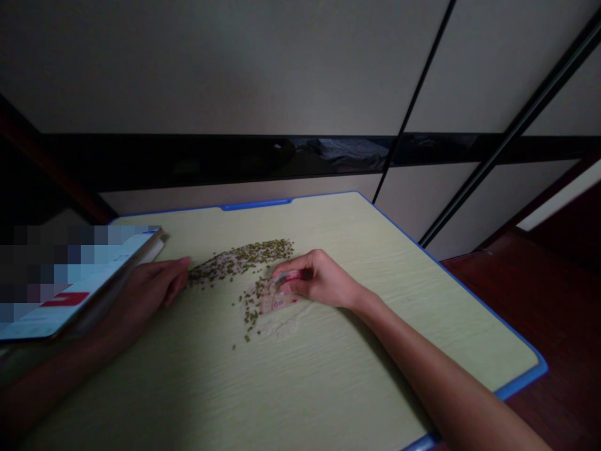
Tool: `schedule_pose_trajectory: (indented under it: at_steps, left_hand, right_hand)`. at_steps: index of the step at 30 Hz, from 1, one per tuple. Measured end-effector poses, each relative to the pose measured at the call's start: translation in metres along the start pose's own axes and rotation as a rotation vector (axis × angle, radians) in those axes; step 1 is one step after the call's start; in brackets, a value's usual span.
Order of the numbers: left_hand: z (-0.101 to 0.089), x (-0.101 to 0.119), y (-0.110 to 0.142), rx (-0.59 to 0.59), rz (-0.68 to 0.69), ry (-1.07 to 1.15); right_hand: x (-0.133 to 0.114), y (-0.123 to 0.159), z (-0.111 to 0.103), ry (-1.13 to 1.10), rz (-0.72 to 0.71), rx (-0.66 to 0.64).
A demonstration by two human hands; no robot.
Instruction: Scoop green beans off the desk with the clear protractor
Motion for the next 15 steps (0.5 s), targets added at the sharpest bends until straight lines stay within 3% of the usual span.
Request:
schedule_pose_trajectory:
  at_steps: [5, 15]
  left_hand:
    - [0.0004, 0.0009, -0.0006, 0.003, 0.01, -0.017]
    - [0.0007, 0.0012, 0.0003, -0.008, 0.018, -0.003]
  right_hand:
    - [-0.0016, -0.0009, 0.0, 0.015, -0.021, 0.045]
    - [0.0002, -0.0017, 0.0032, -0.002, -0.04, -0.012]
Point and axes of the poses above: each hand's wrist, its own y-axis away from the middle knuckle, its own z-axis out of the palm, x = y × z, the point moved 3 cm from there along -y, towards the middle knuckle, and after that the axes turned 3 degrees about y, right-handed, at the moved point
